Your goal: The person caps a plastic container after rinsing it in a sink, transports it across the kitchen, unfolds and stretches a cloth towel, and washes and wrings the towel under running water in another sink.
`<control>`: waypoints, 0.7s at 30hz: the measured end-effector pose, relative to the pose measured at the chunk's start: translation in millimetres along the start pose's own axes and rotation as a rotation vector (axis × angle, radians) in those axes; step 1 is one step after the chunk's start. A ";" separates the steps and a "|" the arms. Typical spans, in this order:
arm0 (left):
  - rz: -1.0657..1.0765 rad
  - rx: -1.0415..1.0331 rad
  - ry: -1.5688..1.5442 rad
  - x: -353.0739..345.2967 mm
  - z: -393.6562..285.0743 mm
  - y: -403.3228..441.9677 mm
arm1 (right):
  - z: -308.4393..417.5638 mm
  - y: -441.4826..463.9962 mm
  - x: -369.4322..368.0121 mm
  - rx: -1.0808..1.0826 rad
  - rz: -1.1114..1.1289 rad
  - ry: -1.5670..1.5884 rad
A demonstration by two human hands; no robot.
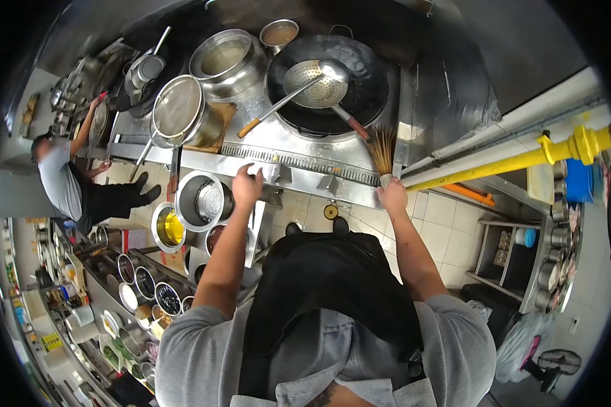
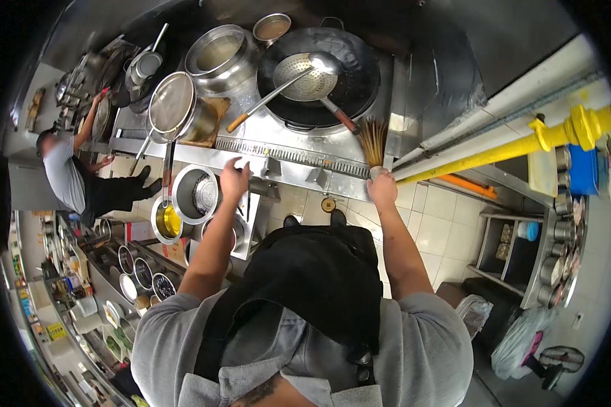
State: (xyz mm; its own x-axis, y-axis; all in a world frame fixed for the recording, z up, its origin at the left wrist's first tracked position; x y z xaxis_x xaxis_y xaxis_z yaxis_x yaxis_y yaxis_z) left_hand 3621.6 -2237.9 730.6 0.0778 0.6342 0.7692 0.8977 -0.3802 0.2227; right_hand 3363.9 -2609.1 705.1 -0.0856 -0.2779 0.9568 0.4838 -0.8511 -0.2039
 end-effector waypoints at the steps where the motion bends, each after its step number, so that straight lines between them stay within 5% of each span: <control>1: -0.040 -0.046 -0.076 -4.7 0.6 -21.6 | -8.3 3.7 -10.2 0.013 0.003 -0.008; 4: 0.023 0.071 -0.219 -17.5 7.3 -79.7 | -21.3 6.8 -4.4 0.147 -0.148 0.160; 10: 0.205 0.399 -0.296 -22.6 63.5 -163.5 | 11.5 -52.9 138.3 0.205 -0.151 0.303; 12: 0.147 0.375 -0.268 -24.6 87.1 -180.5 | 39.8 -35.4 159.6 0.391 -0.279 0.257; 16: 0.227 0.426 -0.236 -14.2 96.0 -195.4 | 98.2 58.0 144.9 0.534 -0.371 0.039; 19: 0.142 0.496 -0.255 -22.6 121.0 -220.4 | 123.3 112.0 114.1 0.647 -0.305 0.011; 21: 0.070 0.601 -0.346 -22.9 124.9 -251.3 | 132.7 119.2 104.3 0.659 -0.456 -0.032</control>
State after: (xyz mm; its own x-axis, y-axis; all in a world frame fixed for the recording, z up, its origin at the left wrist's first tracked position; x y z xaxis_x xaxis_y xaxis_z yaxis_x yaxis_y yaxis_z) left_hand 3448.4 -2072.7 582.2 0.1885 0.8377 0.5126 0.9621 -0.0528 -0.2674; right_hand 3528.2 -2680.4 808.0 -0.3788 0.0553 0.9238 0.8226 -0.4372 0.3635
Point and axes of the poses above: each hand's wrist, its own y-axis towards the middle knuckle, its own x-axis out of the back of the hand, z = x × y, the point moved 3 cm from there along y, towards the middle knuckle, and after that the axes turned 10 degrees about -x, right-handed, at the moved point
